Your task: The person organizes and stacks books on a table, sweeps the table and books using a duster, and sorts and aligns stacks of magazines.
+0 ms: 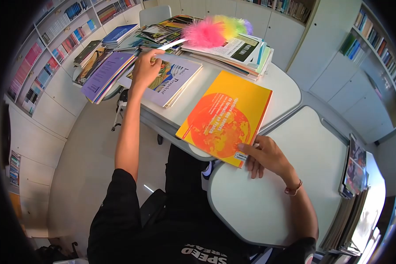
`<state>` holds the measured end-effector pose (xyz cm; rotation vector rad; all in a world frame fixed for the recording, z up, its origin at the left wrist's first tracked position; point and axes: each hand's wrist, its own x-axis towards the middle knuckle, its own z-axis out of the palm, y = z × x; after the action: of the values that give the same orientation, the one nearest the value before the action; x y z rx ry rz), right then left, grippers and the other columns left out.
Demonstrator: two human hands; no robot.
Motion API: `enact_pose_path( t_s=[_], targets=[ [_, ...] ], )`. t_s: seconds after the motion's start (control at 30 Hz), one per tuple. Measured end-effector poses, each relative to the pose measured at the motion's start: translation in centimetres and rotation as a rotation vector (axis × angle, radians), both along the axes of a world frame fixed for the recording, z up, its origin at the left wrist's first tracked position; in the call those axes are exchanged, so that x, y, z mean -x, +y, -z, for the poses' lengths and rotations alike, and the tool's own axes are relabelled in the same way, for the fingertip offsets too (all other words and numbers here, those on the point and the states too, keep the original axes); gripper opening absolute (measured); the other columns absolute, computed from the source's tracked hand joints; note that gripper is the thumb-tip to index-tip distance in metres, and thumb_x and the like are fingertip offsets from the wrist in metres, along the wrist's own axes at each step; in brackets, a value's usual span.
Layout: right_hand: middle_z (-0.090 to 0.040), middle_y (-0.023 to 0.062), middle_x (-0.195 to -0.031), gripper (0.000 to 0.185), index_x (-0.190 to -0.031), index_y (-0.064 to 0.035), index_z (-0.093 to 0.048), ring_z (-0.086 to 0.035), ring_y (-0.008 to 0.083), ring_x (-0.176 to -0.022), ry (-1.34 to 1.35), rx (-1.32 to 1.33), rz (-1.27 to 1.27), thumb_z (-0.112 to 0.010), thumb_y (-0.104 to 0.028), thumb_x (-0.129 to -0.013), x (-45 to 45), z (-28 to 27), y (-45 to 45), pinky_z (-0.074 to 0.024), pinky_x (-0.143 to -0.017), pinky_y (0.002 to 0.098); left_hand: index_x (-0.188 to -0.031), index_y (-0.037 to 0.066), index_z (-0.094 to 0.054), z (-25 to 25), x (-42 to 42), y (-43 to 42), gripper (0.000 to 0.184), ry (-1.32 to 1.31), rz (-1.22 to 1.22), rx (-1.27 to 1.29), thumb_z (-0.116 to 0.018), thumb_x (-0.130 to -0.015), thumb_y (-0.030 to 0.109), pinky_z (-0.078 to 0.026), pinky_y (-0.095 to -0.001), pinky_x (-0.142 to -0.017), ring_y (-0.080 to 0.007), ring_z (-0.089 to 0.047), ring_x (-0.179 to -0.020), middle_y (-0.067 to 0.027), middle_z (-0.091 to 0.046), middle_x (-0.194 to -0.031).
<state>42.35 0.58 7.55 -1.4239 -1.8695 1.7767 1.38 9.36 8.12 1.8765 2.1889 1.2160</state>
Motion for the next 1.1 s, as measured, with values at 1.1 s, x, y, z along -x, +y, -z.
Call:
enact_pose_path(
  t_s=[1.1],
  targets=[
    [-0.073,0.0107,-0.075,0.027,-0.111,-0.0047,-0.06,-0.068,0.024,-0.058,-0.217,-0.593,-0.221,-0.064,-0.03,-0.105,-3.9,-1.3,-7.6,-0.0495,-0.057,0.0309,-0.139,0.005,-0.055,4.5,-16.0,-13.7,0.068,0.38,0.659,0.02,-0.068,-0.094,0.055,-0.036,-0.055,-0.111,-0.0368,-0.05,-0.132,-0.014,-0.052,-0.145]
  ],
)
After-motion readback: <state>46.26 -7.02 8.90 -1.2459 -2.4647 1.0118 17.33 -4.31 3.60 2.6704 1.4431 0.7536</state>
